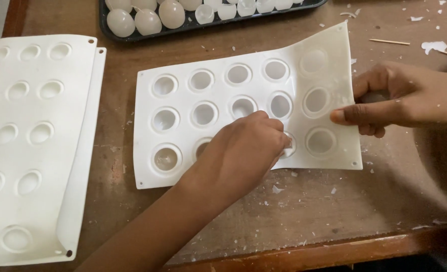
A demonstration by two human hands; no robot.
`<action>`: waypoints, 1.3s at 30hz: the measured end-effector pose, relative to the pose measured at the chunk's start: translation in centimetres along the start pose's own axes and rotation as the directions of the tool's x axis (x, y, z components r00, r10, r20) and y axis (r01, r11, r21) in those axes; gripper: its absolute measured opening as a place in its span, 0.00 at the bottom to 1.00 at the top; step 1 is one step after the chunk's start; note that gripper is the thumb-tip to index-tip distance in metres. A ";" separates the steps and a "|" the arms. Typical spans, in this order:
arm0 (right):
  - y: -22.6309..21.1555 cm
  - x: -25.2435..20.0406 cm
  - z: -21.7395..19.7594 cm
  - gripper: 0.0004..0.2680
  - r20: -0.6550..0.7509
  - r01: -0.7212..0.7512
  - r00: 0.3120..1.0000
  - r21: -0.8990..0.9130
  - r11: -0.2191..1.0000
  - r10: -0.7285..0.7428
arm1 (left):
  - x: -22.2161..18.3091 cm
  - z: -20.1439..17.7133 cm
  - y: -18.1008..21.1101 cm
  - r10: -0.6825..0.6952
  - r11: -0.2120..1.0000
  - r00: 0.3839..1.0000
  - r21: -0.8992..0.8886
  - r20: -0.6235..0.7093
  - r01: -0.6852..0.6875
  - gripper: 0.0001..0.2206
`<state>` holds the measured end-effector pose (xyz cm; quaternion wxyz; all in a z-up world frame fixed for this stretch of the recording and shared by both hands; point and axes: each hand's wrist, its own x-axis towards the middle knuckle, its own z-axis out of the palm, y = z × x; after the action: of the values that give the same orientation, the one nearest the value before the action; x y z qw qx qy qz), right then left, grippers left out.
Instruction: Removing round wax pieces from a white silicone mold and placing them on a tray.
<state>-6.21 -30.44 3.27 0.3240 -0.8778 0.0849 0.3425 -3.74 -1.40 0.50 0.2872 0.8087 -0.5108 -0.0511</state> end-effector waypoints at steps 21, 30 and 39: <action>4.3 -0.1 -1.1 0.11 -0.152 0.231 0.969 0.282 0.931 -0.195 | -1.1 1.5 1.6 0.049 0.939 0.997 0.343 -0.065 -0.024 0.02; 4.1 -0.5 -1.4 0.09 -0.176 0.072 0.984 0.252 0.965 -0.027 | -1.2 -0.1 1.5 0.202 0.925 0.979 0.324 0.023 -0.199 0.06; 5.1 0.5 -1.4 0.11 -0.337 0.164 0.941 0.370 0.914 -0.032 | -0.8 -0.2 1.7 0.086 0.996 0.992 0.047 -0.087 -0.082 0.13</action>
<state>-6.94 -35.22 1.08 0.4922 -0.8421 0.1592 0.1526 -5.43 -1.19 1.38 0.2939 0.7940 -0.5321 0.0083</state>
